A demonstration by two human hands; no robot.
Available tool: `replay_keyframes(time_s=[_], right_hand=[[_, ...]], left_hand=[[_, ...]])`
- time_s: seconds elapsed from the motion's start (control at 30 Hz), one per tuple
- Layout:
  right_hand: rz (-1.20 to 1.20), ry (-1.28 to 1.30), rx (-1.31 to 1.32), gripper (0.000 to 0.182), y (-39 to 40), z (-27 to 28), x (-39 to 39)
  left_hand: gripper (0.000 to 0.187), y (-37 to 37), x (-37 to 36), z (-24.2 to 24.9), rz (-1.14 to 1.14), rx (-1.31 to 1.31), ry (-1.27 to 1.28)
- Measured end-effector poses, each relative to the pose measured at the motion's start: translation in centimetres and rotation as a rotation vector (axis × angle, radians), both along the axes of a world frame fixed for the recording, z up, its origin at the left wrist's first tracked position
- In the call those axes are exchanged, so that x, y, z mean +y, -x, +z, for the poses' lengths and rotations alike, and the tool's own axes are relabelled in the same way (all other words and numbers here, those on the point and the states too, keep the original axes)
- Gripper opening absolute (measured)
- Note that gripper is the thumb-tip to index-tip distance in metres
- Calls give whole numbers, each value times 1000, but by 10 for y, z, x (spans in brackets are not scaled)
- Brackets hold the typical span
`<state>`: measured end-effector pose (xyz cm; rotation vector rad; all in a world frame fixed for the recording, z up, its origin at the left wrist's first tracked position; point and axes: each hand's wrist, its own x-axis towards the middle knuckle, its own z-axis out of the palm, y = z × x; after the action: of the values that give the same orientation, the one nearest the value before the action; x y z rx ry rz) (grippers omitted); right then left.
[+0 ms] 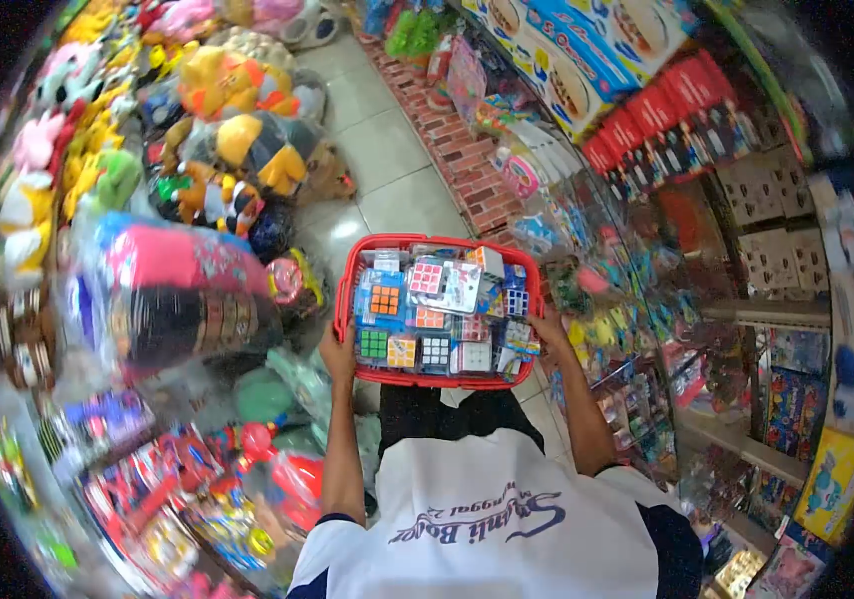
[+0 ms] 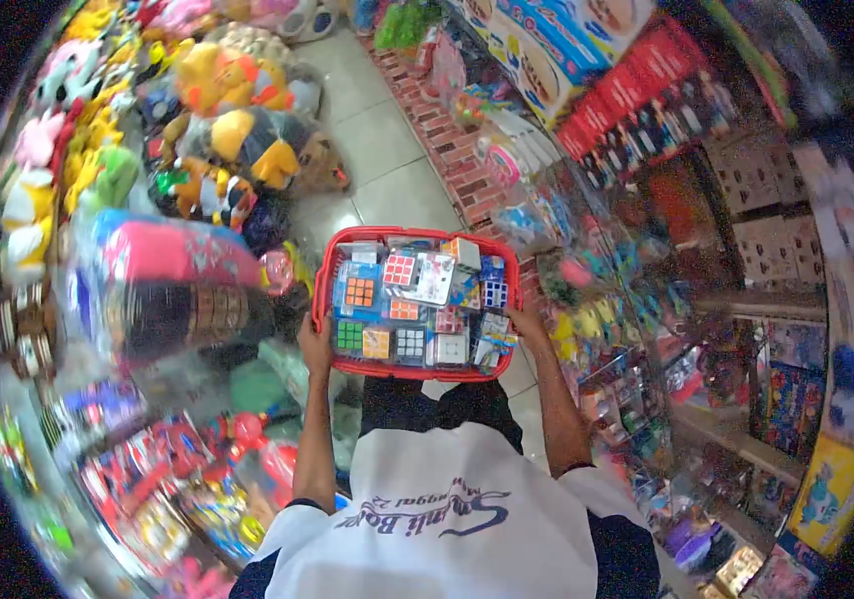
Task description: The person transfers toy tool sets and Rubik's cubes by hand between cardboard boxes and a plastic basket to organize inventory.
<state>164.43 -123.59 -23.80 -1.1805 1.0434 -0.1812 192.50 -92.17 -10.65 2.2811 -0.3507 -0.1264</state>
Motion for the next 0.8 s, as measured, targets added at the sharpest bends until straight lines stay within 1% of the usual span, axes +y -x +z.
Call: replay_keyframes(time_s=[0.07,0.1,0.2,0.23,0.27,0.33,0.37,0.4,0.43,0.53,0.57,0.6,0.63,0.67,0.7,0.8], right_hand=[[0,-100,203,38,-23,-64,-2],[47,-149,311,27,-38,-89,-4],[15,-162,66,20,-112,-52,0],[8,-143,72,19,-132,-55,2],[-26,-154,30,19,-149,-58,4],[-95,-175,-42,20,-175,-70,8],[-84,-220,-44,20,-188,-68,5],[-58,-243,-49,21,-199,-68,5],[-74,-235,-100,22,-209,-92,3],[-99,-329,-67,24,-240,-154,-17],[-189,-323,-92,26,-253,-176,-22],[-196,-311,-112,26,-264,-202,-33],[-195,-283,-132,27,-273,-222,-37],[-211,-274,-152,27,-280,-250,-41],[-168,-260,-124,28,-285,-285,-48],[-111,-207,-36,28,-326,-333,-61]], left_hand=[[29,-53,-8,-17,-21,-18,-55],[29,-77,-13,-23,-42,-10,-22],[31,-149,-19,-64,-86,48,-58],[36,-170,-27,-74,-79,186,-6],[36,-196,-29,-99,-86,217,53],[37,-242,-29,-171,-95,293,170],[37,-257,-41,-178,-76,445,174],[37,-274,-48,-175,-47,590,203],[37,-293,-66,-180,-15,730,197],[41,-343,-102,-249,-77,772,152],[48,-359,-115,-278,-125,739,110],[54,-374,-126,-311,-173,705,74],[61,-380,-137,-317,-86,734,50],[68,-382,-160,-312,-7,764,-1],[75,-385,-173,-317,74,789,-47],[86,-384,-172,-408,388,852,-131]])
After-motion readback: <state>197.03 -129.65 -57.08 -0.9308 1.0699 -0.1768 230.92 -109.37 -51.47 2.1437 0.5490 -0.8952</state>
